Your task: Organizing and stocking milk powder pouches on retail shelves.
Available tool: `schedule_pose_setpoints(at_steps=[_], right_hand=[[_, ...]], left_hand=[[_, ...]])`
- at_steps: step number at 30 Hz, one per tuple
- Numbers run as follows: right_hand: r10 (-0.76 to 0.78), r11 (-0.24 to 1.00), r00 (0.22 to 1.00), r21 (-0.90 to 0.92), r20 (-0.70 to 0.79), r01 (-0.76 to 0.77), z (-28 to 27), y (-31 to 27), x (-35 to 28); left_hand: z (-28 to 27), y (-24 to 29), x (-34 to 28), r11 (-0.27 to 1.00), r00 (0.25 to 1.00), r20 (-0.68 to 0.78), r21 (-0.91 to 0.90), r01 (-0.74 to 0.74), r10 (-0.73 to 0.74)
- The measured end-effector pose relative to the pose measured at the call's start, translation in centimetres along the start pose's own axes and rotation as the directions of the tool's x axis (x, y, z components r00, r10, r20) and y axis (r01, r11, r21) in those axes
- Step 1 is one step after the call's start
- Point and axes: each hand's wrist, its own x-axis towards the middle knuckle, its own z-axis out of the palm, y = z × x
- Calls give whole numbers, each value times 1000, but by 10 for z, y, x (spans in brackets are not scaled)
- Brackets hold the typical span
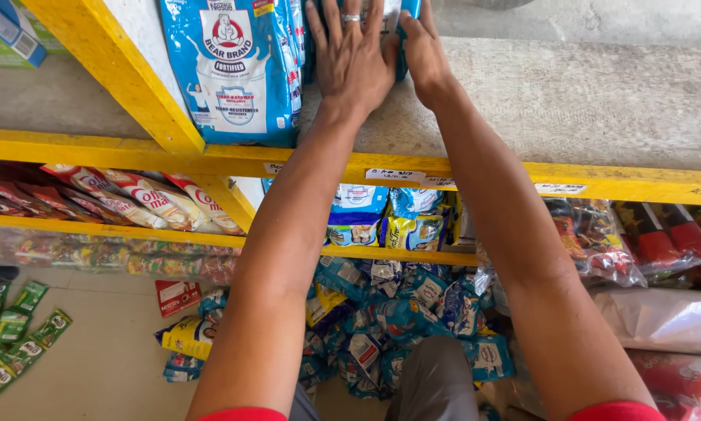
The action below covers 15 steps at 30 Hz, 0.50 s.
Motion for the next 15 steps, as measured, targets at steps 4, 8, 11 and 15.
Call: schedule_pose_setpoints(at_steps=[4, 8, 11, 15], right_hand=[[38, 995, 999, 87, 30, -40, 4, -15, -5], [105, 979, 992, 170, 69, -116, -3, -27, -8], [106, 973, 993, 199, 59, -116, -4, -23, -6], [94, 983, 995, 158, 13, -95, -7, -15, 1]], left_hand=[[12, 4, 15, 998, 973, 233, 62, -12, -3], [27, -2, 27, 1000, 982, 188, 12, -18, 16], [16, -1, 27, 1000, 974, 227, 15, -7, 4], [53, -15, 28, 997, 997, 10, 14, -72, 72]])
